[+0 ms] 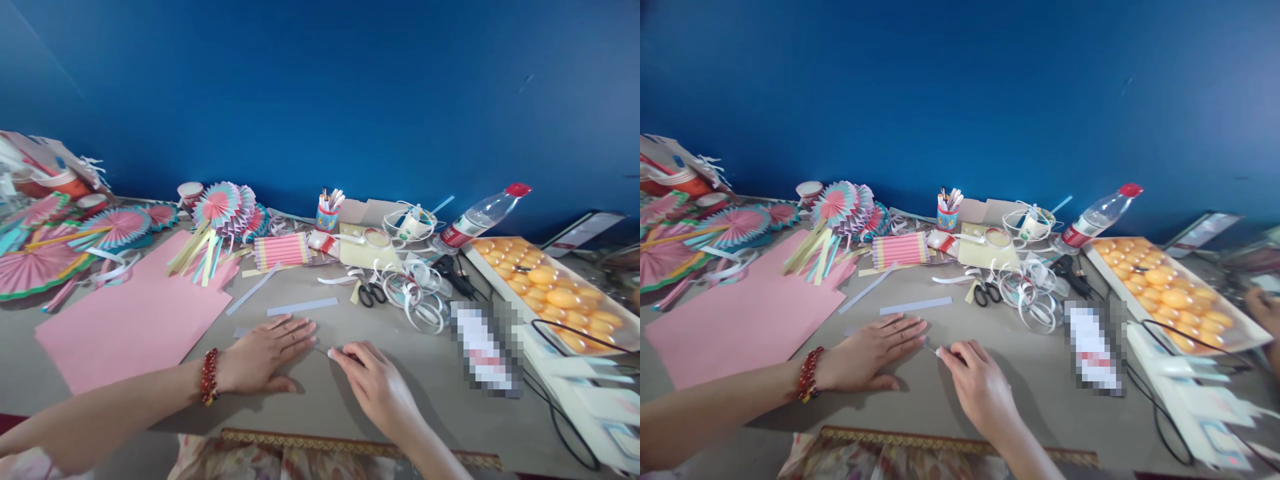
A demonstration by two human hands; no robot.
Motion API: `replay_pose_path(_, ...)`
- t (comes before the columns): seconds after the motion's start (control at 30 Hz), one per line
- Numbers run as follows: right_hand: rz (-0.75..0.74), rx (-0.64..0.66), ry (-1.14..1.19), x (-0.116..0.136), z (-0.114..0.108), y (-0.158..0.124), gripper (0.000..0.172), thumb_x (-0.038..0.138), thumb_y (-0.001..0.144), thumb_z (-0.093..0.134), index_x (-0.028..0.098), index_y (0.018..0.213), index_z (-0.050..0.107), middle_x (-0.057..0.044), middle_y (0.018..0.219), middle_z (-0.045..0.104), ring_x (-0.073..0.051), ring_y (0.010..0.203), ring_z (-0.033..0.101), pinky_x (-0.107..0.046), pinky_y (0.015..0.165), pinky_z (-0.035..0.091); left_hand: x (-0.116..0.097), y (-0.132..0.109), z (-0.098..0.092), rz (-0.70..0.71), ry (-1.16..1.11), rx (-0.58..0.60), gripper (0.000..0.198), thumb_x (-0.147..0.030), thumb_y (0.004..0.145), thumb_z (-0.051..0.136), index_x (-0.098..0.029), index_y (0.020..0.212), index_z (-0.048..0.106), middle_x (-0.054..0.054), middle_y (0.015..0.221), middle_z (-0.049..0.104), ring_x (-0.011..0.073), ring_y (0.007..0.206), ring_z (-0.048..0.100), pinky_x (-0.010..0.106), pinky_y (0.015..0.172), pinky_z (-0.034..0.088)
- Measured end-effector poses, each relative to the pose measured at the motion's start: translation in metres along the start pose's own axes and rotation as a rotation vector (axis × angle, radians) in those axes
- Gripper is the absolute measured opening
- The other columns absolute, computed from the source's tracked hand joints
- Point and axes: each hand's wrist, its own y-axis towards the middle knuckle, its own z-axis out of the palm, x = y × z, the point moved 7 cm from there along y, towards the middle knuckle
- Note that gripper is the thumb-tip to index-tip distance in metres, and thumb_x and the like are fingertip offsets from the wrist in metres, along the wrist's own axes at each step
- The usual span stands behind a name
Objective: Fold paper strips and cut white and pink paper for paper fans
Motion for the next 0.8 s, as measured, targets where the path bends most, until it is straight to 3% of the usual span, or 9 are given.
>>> replay_pose_path(0.8,0.020,-0.038,-0.023,0.025,0.020,0.006,0.038,0.004,0.090,0.044,0.019,0.119,0.065,-0.009,0.094,0.062,-0.020,0.087,0.059,-0.030,0.077,0.054,0.002,0.000,-0.003,-0.006,-0.061,-0.003,0.088,-0.062,0.092,0.050,-0.017,0.157,0.012,0.013,0.160,0.022,0.0269,0.148,0.019,0.045,0.122,0.014)
